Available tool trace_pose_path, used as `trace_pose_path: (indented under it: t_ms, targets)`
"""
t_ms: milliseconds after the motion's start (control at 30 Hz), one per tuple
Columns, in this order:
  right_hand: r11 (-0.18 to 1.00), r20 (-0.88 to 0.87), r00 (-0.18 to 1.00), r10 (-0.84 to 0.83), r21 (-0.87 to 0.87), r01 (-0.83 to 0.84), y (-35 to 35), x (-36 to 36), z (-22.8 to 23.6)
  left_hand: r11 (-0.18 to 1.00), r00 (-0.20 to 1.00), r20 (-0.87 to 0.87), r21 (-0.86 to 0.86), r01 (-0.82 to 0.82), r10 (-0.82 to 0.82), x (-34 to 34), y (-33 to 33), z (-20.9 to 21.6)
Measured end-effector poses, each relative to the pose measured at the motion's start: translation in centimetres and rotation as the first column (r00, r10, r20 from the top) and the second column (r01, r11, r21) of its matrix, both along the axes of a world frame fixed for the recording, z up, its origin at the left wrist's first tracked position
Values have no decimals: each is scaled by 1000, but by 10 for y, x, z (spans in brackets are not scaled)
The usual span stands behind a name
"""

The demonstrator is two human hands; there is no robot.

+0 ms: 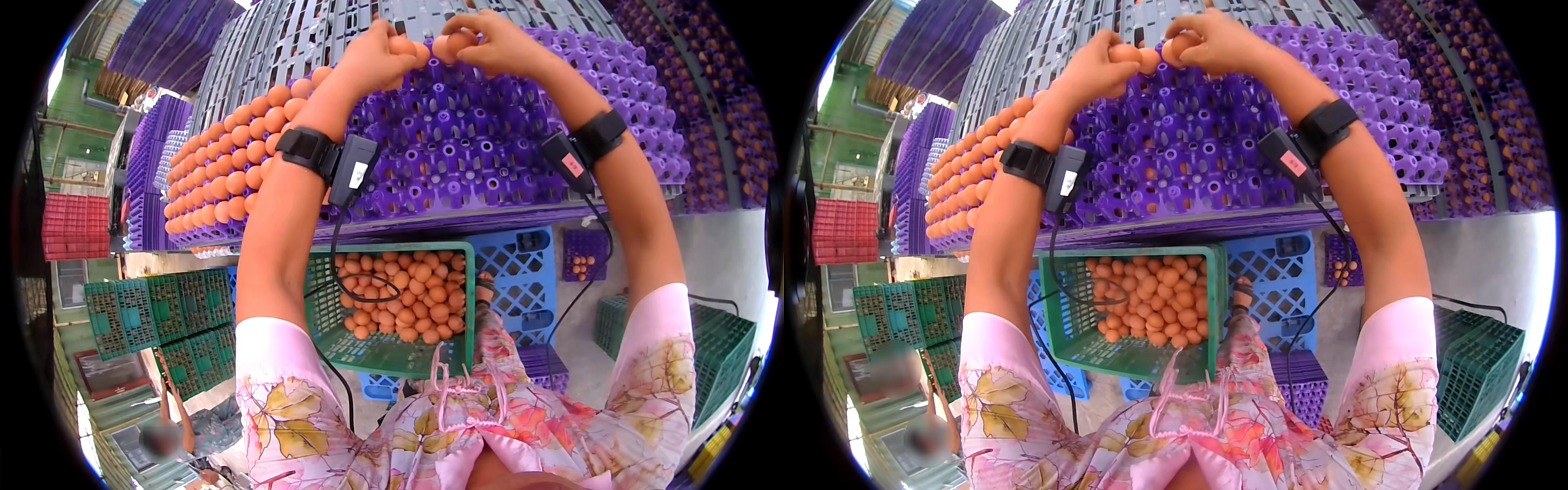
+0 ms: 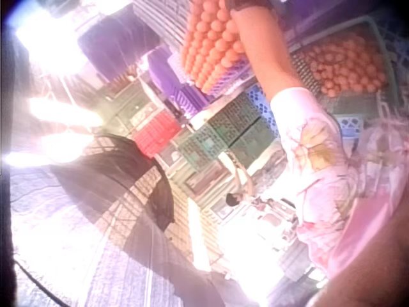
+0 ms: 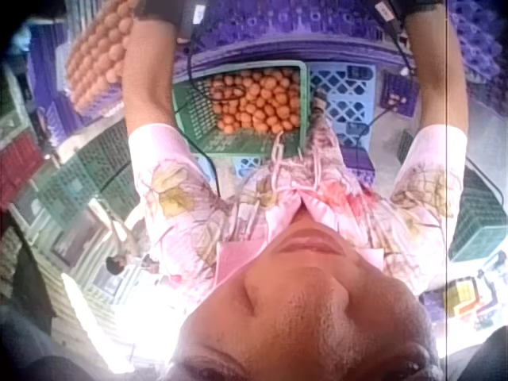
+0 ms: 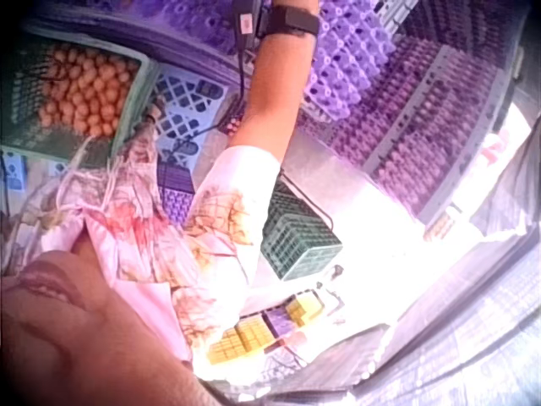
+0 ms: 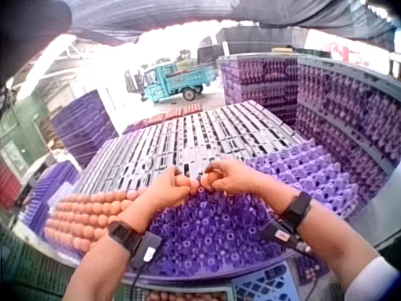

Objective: The person sorts eggs from a green plastic crate into purple egg trays by hand. They move full trays onto stacks and arrange empty crates on pallets.

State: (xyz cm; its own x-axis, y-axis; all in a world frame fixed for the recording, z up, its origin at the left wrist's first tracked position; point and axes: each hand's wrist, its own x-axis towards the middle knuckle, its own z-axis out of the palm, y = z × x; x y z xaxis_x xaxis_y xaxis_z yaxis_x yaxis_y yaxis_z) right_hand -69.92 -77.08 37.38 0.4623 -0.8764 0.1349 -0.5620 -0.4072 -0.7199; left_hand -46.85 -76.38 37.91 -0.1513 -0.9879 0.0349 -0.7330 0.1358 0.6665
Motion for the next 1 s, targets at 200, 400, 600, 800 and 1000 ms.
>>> trace_pose_path:
  t_ms: [200, 400, 600, 800, 1000]
  targets:
    - [734, -340, 907, -247, -677, -54, -39, 38, -38, 935, 792, 610, -274, 227, -14, -18, -43, -19]
    - [898, -334, 898, -287, -421, 130, -7, 29, 11, 953, 873, 470, -187, 239, -127, 3, 3, 30]
    - [939, 430, 891, 148, 221, -262, 185, 28, 23, 886, 877, -132, -13, 464, -461, 90, 225, 25]
    - [797, 22, 931, 365, 510, -325, 327, 128, -163, 502, 967, -73, 844, 191, -245, 178, 339, -187]
    - [887, -372, 918, 135, 459, 55, 405, 198, -302, 462, 967, -134, 887, 20, 215, 243, 387, -322]
